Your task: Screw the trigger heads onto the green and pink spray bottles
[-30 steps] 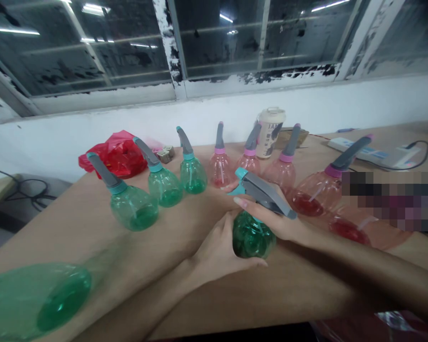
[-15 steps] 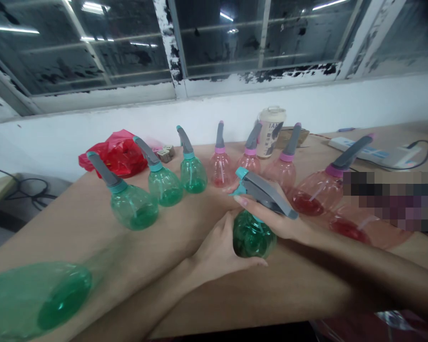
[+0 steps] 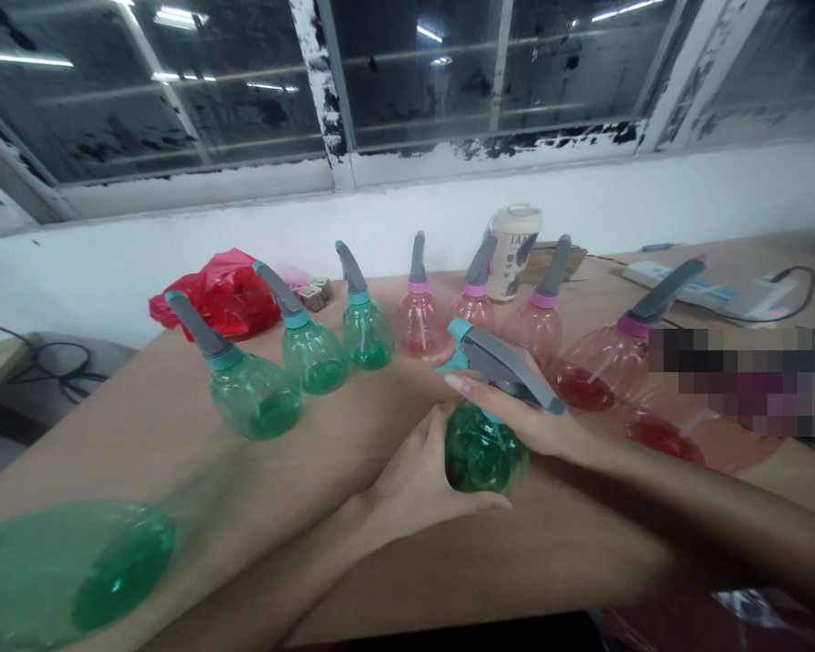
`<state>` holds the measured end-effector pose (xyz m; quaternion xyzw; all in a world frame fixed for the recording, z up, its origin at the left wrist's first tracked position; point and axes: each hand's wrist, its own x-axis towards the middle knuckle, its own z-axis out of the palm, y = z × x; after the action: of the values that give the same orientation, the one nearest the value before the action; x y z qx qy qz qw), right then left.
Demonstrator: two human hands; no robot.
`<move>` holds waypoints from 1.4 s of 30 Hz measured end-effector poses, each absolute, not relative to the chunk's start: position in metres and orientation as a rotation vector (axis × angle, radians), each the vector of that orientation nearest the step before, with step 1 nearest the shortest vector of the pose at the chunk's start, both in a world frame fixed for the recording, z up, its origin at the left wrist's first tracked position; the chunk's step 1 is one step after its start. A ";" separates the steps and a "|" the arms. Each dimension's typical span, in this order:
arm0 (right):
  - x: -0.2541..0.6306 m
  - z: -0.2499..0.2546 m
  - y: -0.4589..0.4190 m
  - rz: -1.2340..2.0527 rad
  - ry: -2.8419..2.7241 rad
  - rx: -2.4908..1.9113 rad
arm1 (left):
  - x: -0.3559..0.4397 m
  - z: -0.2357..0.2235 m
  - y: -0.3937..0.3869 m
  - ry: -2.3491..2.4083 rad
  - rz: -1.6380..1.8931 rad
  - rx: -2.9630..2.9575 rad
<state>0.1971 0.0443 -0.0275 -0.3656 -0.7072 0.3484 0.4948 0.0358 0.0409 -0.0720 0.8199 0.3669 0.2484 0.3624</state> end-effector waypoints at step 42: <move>0.199 -0.028 0.044 0.820 -1.708 -0.887 | 0.037 -0.073 0.037 0.931 0.686 2.097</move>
<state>0.1989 0.0437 -0.0281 -0.3671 -0.7066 0.3394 0.5008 0.0371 0.0373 -0.0734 0.8152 0.3621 0.2667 0.3649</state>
